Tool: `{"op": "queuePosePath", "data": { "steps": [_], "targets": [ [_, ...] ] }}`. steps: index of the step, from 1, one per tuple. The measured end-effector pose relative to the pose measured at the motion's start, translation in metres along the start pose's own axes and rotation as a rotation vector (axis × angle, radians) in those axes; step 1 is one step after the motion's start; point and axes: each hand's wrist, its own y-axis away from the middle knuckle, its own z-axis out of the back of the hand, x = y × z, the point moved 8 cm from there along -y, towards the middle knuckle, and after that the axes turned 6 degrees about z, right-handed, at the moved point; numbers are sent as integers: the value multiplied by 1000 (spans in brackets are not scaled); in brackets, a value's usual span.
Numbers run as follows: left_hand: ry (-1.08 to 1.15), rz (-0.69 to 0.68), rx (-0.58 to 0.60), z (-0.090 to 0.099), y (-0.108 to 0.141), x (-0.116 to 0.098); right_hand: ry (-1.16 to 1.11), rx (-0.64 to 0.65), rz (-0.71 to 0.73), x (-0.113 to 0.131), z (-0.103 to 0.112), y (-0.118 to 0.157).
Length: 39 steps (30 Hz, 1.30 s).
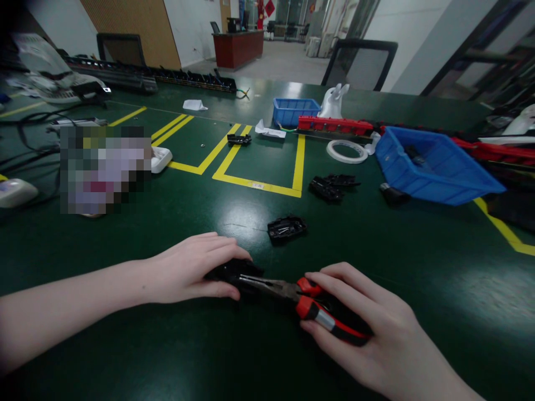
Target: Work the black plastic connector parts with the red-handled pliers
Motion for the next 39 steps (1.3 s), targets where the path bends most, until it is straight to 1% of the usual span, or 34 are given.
{"op": "queuePosePath", "data": {
  "steps": [2, 5, 8, 13, 21, 25, 31, 39],
  "targets": [
    [-5, 3, 3, -1, 0, 0, -1, 1, 1, 0, 0, 0],
    [-27, -4, 3, -2, 0, 0, 25, 40, -4, 0, -3, 0],
    [-56, -8, 2, -3, -1, 0, 41, 60, 29, 3, -6, 1],
    [-84, -7, -9, -3, -2, -1, 68, 22, 69, 7, -7, 1],
    [-85, 24, 16, -4, -2, -2, 86, -2, 116, 13, -7, 0],
    [-50, 30, 14, -3, -1, -1, 93, 0, 113, 14, -7, 0],
    [-6, 25, 12, -1, -1, 1, 148, 4, 90, 9, -14, 3],
    [3, 7, -2, -1, -1, 2, 97, -24, 39, 5, -7, 0]
  ]
}}
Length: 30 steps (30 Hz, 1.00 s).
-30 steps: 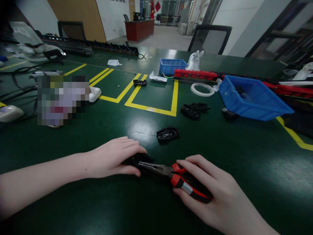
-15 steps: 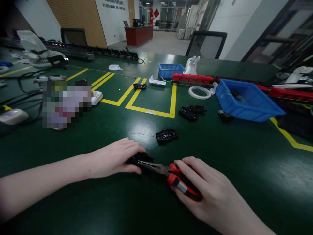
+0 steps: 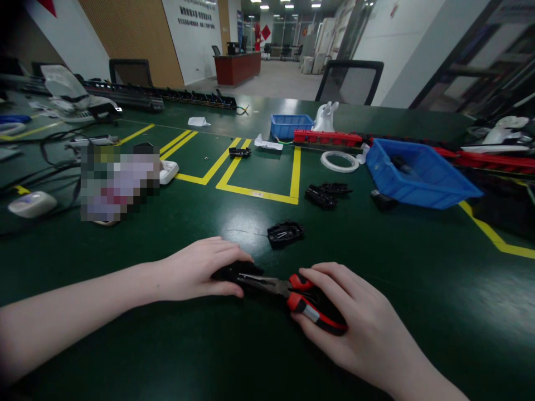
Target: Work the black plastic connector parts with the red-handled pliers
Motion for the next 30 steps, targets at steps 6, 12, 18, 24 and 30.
{"op": "queuePosePath", "data": {
  "steps": [6, 12, 18, 24, 30],
  "targets": [
    [23, -3, -3, 0, 1, 1, -39, -58, -109, -6, -1, 5],
    [64, 30, 2, 2, 1, 2, -5, -90, -152, -11, 2, 6],
    [79, 21, -6, 3, 3, 2, 45, -58, -69, -3, -3, 2],
    [130, 27, -15, 5, 2, 3, 204, -50, 129, 4, -5, -3],
    [146, 70, -45, 6, 1, 7, 313, -85, 200, 8, 0, -11]
  ]
}}
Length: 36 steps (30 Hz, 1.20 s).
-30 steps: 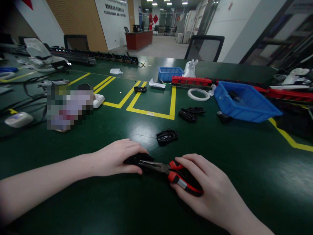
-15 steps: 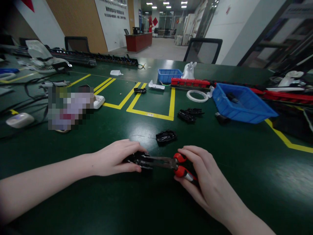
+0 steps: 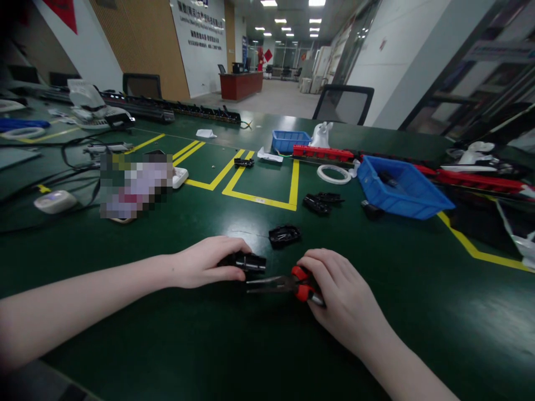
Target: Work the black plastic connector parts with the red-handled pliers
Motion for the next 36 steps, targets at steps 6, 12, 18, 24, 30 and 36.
{"op": "queuePosePath", "data": {
  "steps": [6, 12, 18, 24, 30, 36],
  "targets": [
    [-62, -14, -8, -3, -1, -2, -72, -20, -59, -2, -1, -2],
    [-212, -65, -48, -6, 0, -8, -120, -30, -45, 1, 3, -9],
    [-260, -109, -72, -7, 3, -11, -85, -61, -15, 3, 7, -13],
    [-297, -157, -66, -10, 4, -14, -64, -69, -40, 0, 4, -10],
    [-346, -180, -71, -12, 6, -20, -59, -59, -9, 5, 6, -11],
    [-405, -218, -92, -14, 8, -23, -34, -83, 15, 8, 9, -12]
  ]
}}
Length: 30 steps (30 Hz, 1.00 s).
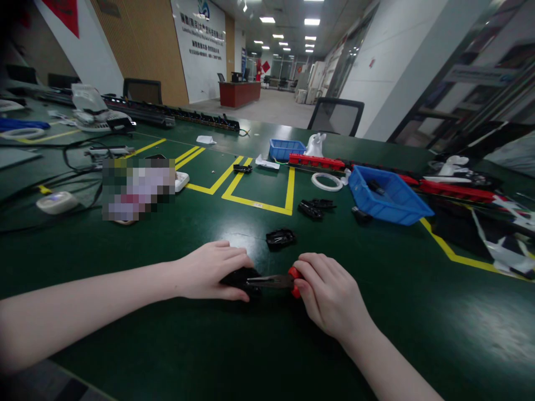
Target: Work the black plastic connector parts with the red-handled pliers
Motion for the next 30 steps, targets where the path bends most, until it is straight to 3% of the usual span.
{"op": "queuePosePath", "data": {
  "steps": [9, 16, 30],
  "targets": [
    [-7, -11, 13, 0, 0, -2, 2, -7, 24, 1, 0, 0],
    [19, 6, 24, 1, -1, 0, -47, -3, -95, -10, 0, 5],
    [41, 13, 37, -1, -1, 3, -19, 27, -20, -3, -3, 3]
  ]
}}
